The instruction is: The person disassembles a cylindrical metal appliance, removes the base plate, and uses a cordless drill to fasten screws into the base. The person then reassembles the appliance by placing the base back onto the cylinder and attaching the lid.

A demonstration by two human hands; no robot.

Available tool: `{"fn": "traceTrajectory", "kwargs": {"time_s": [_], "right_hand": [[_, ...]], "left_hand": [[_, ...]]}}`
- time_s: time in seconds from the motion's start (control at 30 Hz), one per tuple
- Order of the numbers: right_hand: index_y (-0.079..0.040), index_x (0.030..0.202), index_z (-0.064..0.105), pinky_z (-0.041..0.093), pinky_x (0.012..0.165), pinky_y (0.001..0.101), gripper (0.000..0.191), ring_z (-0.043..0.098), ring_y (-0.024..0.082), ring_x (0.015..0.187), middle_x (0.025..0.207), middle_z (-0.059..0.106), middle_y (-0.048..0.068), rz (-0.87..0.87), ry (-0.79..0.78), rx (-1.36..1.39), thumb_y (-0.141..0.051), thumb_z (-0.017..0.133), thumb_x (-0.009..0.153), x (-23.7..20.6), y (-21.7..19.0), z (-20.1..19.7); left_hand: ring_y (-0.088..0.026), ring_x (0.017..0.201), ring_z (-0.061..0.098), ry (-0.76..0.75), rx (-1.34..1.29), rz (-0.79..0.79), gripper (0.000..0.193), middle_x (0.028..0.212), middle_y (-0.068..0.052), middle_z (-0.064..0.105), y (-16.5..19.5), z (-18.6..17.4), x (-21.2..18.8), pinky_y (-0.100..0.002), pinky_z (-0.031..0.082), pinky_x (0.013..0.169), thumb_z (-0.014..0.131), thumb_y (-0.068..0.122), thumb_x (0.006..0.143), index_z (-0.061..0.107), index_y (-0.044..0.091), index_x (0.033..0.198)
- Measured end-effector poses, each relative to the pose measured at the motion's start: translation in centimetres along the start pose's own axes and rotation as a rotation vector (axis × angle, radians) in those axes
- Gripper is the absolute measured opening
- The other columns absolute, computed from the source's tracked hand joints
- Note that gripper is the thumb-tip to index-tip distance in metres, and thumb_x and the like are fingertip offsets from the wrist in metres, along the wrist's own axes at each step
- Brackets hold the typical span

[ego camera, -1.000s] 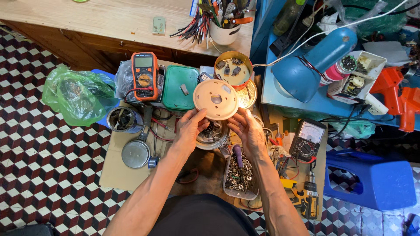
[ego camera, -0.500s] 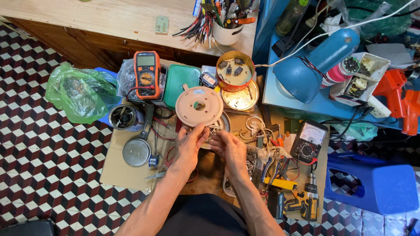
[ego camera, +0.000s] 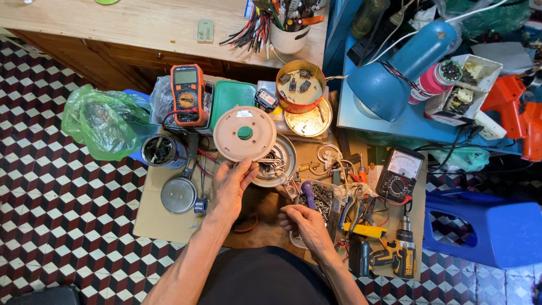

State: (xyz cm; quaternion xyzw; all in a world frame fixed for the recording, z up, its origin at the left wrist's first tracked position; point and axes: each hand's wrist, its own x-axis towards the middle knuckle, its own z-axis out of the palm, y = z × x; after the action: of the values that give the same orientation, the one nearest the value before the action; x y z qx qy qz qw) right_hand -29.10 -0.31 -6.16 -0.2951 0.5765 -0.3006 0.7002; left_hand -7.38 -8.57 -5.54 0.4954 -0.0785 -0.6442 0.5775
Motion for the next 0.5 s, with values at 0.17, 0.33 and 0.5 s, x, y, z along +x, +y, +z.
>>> {"fn": "traceTrajectory", "kwargs": {"time_s": [0.17,0.33,0.5], "right_hand": [[0.003,0.113,0.074,0.059,0.075,0.0307,0.034,0.073,0.017,0.082,0.097,0.078,0.012,0.018,0.102,0.059,-0.025,0.059,0.098,0.2,2.5,-2.5],[0.003,0.112,0.074,0.059,0.074,0.0284,0.033,0.072,0.016,0.081,0.097,0.077,0.012,0.011,0.083,0.05,-0.025,0.059,0.099,-0.1,3.4,-2.3],[0.004,0.111,0.073,0.058,0.071,0.0271,0.032,0.069,0.014,0.077,0.096,0.076,0.013,0.053,0.04,0.066,-0.022,0.061,0.098,0.2,3.8,-0.9]], "left_hand": [[-0.017,0.091,0.074,-0.026,0.013,-0.019,0.026,0.103,-0.007,0.072,0.0,-0.6,0.8,-0.03,0.063,0.084,0.076,0.007,0.088,0.061,0.005,0.109],[-0.018,0.091,0.075,-0.026,-0.01,-0.062,0.026,0.101,-0.008,0.074,0.3,-0.8,0.9,-0.03,0.063,0.084,0.076,0.008,0.088,0.063,0.004,0.11],[-0.018,0.093,0.074,-0.035,-0.015,-0.067,0.027,0.102,-0.009,0.073,0.5,-0.3,0.9,-0.03,0.063,0.085,0.075,0.007,0.089,0.062,0.004,0.112]]}}
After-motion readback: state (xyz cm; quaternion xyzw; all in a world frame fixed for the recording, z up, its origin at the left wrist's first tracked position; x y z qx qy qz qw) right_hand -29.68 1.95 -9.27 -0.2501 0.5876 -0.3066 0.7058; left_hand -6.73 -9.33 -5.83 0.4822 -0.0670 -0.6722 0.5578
